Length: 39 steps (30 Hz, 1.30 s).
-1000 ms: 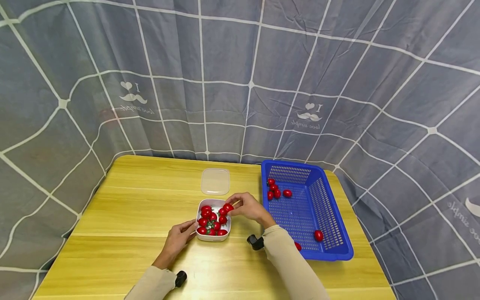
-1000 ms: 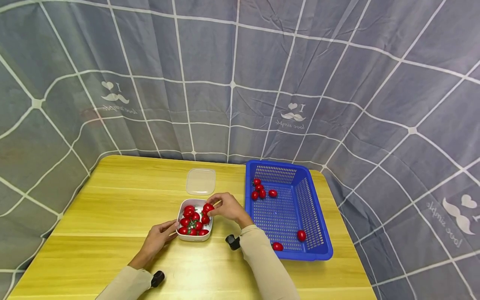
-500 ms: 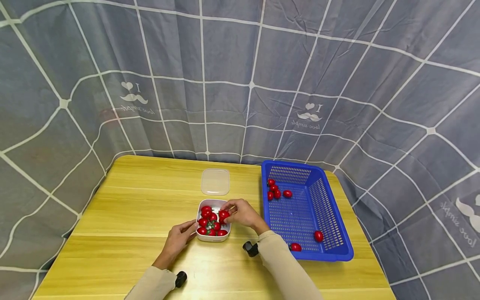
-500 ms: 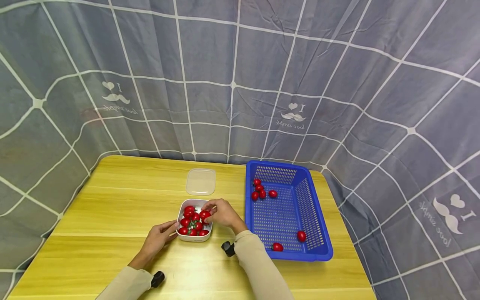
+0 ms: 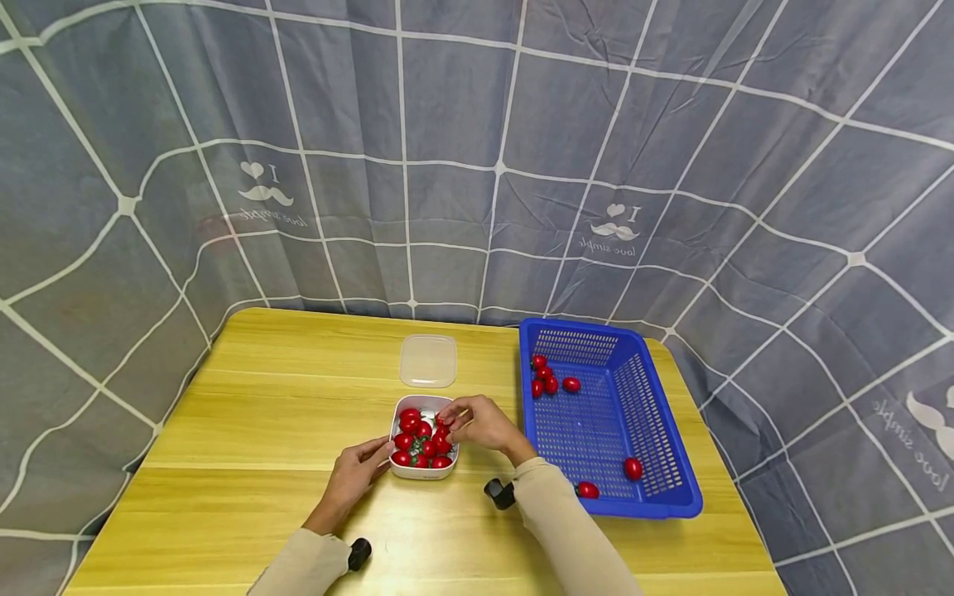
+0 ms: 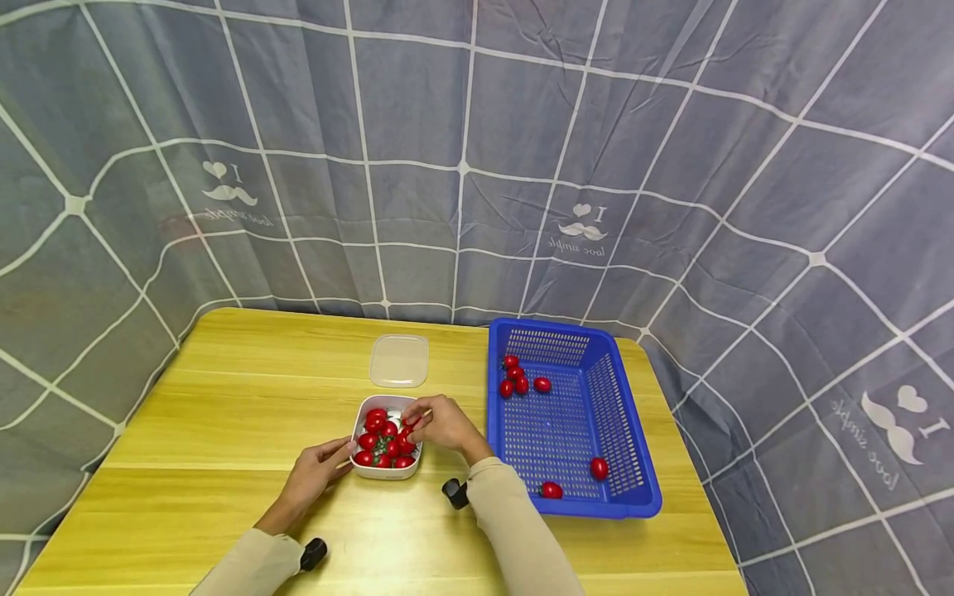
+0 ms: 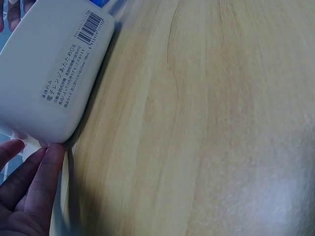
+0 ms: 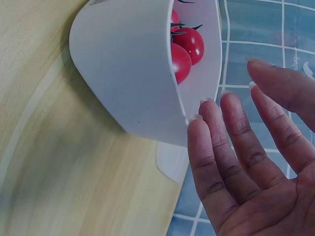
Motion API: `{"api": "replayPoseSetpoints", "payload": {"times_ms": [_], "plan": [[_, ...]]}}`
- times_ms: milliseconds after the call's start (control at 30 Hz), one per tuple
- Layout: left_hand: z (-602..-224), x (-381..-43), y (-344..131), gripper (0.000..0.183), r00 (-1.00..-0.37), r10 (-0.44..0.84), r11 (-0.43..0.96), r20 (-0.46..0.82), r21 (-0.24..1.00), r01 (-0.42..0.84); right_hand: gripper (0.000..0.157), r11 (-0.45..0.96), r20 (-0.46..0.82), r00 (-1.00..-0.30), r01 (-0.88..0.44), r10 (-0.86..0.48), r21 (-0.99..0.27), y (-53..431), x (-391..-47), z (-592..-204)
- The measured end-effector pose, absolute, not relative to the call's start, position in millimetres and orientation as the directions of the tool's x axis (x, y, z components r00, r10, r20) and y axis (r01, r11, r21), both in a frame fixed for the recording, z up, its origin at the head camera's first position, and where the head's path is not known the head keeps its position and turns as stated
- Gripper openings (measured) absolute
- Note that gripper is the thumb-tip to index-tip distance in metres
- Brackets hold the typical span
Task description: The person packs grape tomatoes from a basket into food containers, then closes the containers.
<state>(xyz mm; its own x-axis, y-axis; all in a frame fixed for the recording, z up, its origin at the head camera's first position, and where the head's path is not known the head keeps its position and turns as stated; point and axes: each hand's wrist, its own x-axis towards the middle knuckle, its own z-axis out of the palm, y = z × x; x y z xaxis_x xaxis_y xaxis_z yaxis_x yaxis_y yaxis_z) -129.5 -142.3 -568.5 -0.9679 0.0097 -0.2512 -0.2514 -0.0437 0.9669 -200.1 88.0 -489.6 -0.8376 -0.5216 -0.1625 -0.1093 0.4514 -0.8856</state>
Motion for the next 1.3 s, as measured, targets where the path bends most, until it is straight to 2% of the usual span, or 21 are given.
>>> {"api": "replayPoseSetpoints", "payload": {"times_ms": [400,567,1300], "plan": [[-567.7,-129.9,-142.7,0.045,-0.964,0.008,-0.029,-0.266,0.963,-0.267,0.031,0.402,-0.1,-0.863,-0.125,-0.495,-0.907,108.2,-198.4,-473.2],[-567.0,-128.3,-142.9,0.046,-0.961,0.007,-0.013,-0.275,0.961,-0.275,0.03,0.376,-0.11,-0.885,-0.078,-0.452,-0.923,121.2,-198.0,-467.5],[-568.8,-130.5,-142.2,0.043,-0.962,0.002,-0.027,-0.271,0.962,-0.271,0.035,0.398,-0.104,-0.938,-0.039,-0.33,-0.917,203.4,-192.6,-455.4]]}}
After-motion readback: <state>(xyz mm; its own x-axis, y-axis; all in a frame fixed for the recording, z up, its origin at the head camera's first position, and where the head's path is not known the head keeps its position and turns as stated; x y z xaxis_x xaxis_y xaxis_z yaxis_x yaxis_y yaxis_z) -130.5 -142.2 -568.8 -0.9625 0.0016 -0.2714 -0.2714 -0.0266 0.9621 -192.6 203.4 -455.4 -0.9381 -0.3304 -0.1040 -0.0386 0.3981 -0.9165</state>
